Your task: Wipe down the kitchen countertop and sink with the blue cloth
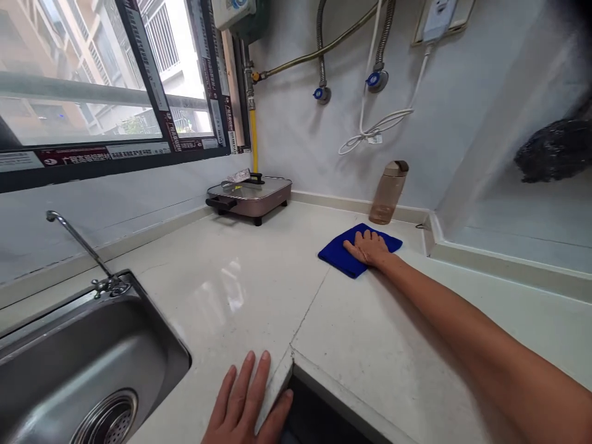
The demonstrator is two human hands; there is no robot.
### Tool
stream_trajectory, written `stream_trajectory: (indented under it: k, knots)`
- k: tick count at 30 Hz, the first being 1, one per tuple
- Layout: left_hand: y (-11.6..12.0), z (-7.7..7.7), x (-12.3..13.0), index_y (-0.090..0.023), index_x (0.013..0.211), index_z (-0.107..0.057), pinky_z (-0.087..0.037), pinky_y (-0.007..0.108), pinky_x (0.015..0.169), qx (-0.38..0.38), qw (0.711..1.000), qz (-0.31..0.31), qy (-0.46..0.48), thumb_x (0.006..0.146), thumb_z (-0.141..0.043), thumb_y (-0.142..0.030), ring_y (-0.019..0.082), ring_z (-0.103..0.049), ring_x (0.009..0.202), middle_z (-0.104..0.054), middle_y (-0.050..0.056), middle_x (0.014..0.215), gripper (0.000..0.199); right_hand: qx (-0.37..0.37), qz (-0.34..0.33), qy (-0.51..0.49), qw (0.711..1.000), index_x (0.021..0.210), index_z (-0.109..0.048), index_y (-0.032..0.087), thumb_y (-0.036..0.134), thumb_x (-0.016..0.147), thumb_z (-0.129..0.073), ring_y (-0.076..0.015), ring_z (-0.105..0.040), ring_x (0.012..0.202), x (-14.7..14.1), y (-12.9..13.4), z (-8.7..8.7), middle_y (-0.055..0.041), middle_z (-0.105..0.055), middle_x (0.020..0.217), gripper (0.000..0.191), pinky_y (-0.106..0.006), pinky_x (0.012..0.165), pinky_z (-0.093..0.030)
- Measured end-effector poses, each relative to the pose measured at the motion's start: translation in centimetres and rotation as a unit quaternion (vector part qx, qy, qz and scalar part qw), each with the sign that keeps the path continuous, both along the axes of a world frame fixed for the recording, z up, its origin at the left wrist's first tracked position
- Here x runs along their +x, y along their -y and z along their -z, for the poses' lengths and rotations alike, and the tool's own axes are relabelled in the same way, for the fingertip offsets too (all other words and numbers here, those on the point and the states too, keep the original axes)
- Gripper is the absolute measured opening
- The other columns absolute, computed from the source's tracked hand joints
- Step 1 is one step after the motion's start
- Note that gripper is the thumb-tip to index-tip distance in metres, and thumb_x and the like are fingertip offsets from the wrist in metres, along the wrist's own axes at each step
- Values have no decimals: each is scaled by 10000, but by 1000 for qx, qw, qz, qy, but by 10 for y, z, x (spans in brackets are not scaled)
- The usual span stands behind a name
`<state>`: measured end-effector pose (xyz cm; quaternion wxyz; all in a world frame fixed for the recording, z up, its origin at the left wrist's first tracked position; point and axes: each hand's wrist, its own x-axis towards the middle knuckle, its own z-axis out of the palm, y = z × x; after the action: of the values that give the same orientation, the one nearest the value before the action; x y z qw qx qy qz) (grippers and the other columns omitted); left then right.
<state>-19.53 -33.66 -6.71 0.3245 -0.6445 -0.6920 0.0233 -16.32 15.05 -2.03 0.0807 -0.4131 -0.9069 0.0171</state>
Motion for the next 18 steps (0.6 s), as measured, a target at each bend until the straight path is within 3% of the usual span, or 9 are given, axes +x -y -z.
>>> stream_trajectory:
  k: [6,11,18]
  knots:
    - [-2,-1,8,-297,1449,-423,-431,576,1050,-5,998,-9,70,932,-606,-357,421,-301,1435,-297,163,1586,552,-11,-30,-1,999,1447,-336,-64,580,941,-274,-473,-256,1403,-70,55,0,-336,-311,1501,822,-566,1130,-189]
    - [-3,-6,8,-265,1359,-521,-445,596,1016,-22,994,17,103,949,-560,-224,456,-392,1377,-289,206,1580,414,-13,-98,-3,995,1467,-300,-62,556,935,-257,-488,-240,1407,-113,126,-3,-330,-275,1532,817,-614,1117,-170]
    - [-1,-19,15,-241,1323,-564,-293,686,1096,-96,969,-2,229,863,-639,-230,485,-177,1457,-105,182,1638,466,-9,-229,3,973,1505,-293,-16,558,953,-283,-425,-199,1450,-135,241,-13,-259,-259,1574,796,-554,1153,-150]
